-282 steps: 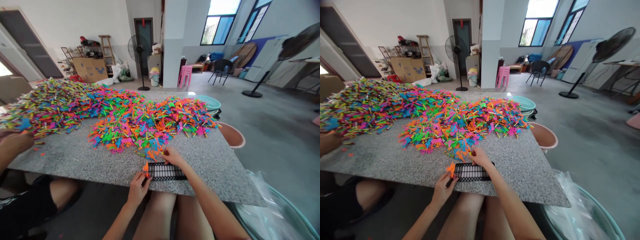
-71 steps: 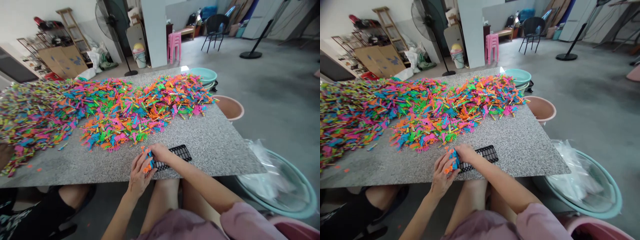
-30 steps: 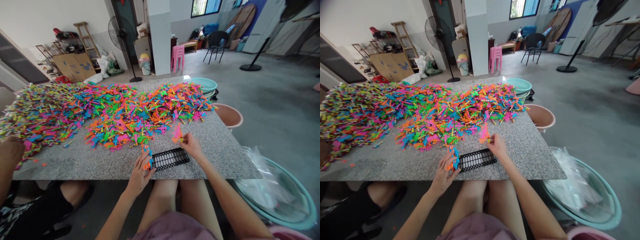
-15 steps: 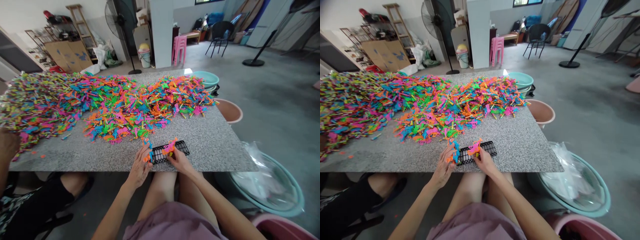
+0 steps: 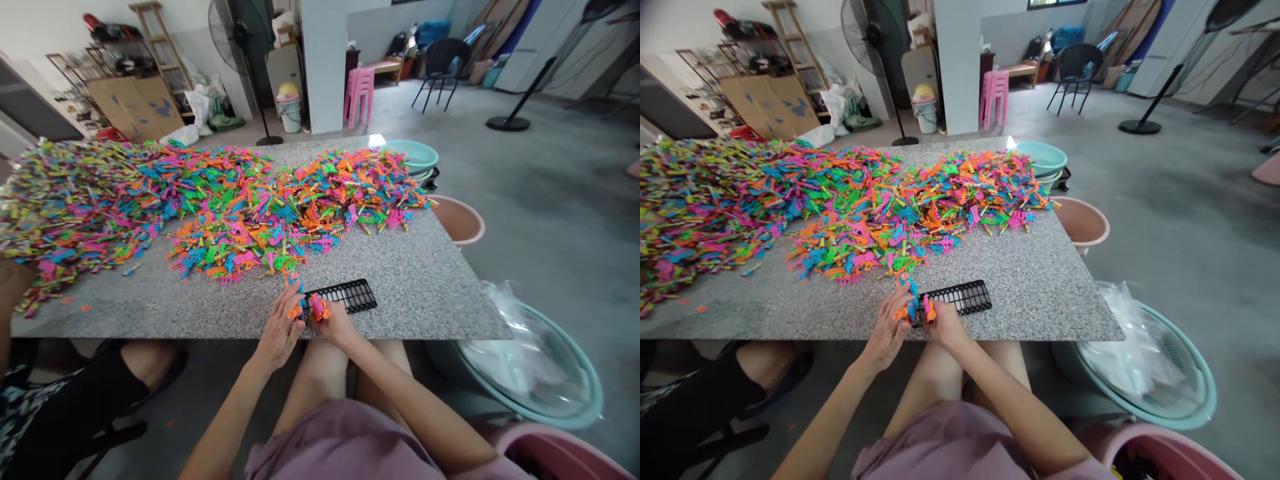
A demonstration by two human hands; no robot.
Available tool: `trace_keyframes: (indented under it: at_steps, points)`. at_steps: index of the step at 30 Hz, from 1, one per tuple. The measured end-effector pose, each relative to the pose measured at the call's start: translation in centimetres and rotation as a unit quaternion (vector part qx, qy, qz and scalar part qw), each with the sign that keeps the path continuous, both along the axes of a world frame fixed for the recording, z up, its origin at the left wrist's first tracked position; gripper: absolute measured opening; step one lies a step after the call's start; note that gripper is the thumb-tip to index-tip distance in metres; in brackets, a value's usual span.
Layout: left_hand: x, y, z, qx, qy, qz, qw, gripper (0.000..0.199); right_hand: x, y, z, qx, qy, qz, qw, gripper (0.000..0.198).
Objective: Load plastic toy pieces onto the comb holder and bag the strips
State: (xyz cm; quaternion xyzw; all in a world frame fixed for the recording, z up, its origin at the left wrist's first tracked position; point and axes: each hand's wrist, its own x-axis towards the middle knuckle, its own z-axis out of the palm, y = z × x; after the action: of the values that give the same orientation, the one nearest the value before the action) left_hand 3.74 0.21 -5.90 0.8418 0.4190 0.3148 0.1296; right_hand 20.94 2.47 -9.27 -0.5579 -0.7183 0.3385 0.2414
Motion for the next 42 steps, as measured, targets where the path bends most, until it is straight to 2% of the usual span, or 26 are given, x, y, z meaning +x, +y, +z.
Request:
trace_keyframes:
  at_steps: [5, 8, 11, 13, 15, 16, 18, 20, 21, 23, 27, 31, 37, 40, 42]
  points:
    - [0.4, -0.1, 0.3, -0.011, 0.017, 0.015, 1.000, 0.044, -0.9, 1.0, 1.0, -0.001, -0.108, 0.071, 0.992, 0.018]
    - [0.7, 0.3, 0.0, 0.000, 0.016, 0.038, 0.999, 0.046, -1.2, 0.3, 1.3, 0.001, -0.098, 0.084, 0.992, 0.021]
    - [0.8, 0.6, -0.7, 0.029, 0.004, 0.052, 0.998, 0.035, -0.9, -0.3, 1.2, 0.015, -0.064, 0.072, 0.995, 0.023]
    - [0.7, 0.7, -1.1, 0.048, -0.005, 0.059, 0.997, 0.031, 0.1, 0.6, 1.2, -0.006, -0.040, 0.120, 0.992, 0.022]
    - [0.7, 0.8, -1.4, 0.067, -0.010, 0.062, 0.996, 0.030, 1.7, 2.9, 1.6, -0.039, -0.039, 0.167, 0.984, 0.023]
    - [0.7, 0.8, -1.5, 0.077, -0.012, 0.062, 0.995, 0.030, 2.5, 4.6, 1.8, -0.035, -0.055, 0.156, 0.986, 0.026]
    - [0.8, 0.8, -1.7, 0.096, -0.013, 0.067, 0.993, 0.029, 3.7, 8.4, 2.1, 0.024, -0.119, 0.060, 0.991, 0.035]
    - [0.8, 0.9, -1.8, 0.107, -0.011, 0.073, 0.992, 0.029, 4.1, 12.1, 2.0, 0.105, -0.190, -0.032, 0.976, 0.048]
    - [0.9, 0.9, -1.9, 0.110, -0.010, 0.076, 0.991, 0.029, 4.0, 13.6, 1.7, 0.130, -0.214, -0.042, 0.967, 0.053]
    - [0.8, 0.9, -2.0, 0.110, -0.007, 0.079, 0.991, 0.029, 3.7, 15.3, 0.9, 0.156, -0.235, -0.011, 0.959, 0.054]
    - [0.6, 0.6, -1.8, 0.105, -0.004, 0.075, 0.992, 0.029, 4.4, 14.1, -0.6, 0.184, -0.217, 0.062, 0.957, 0.040]
    - [0.6, 0.5, -1.4, 0.089, -0.005, 0.073, 0.993, 0.029, 7.0, 11.7, 0.4, 0.166, -0.209, 0.083, 0.960, 0.037]
    - [0.6, 0.5, -1.1, 0.090, 0.002, 0.074, 0.993, 0.031, 7.6, 12.9, 2.4, 0.118, -0.323, 0.064, 0.937, 0.032]
    - [0.6, 0.3, -0.9, 0.083, 0.007, 0.075, 0.994, 0.032, 7.4, 12.9, 2.5, 0.104, -0.276, 0.023, 0.955, 0.029]
    - [0.6, 0.2, -0.7, 0.082, 0.007, 0.077, 0.994, 0.031, 7.6, 11.9, 2.2, 0.109, -0.179, -0.022, 0.978, 0.025]
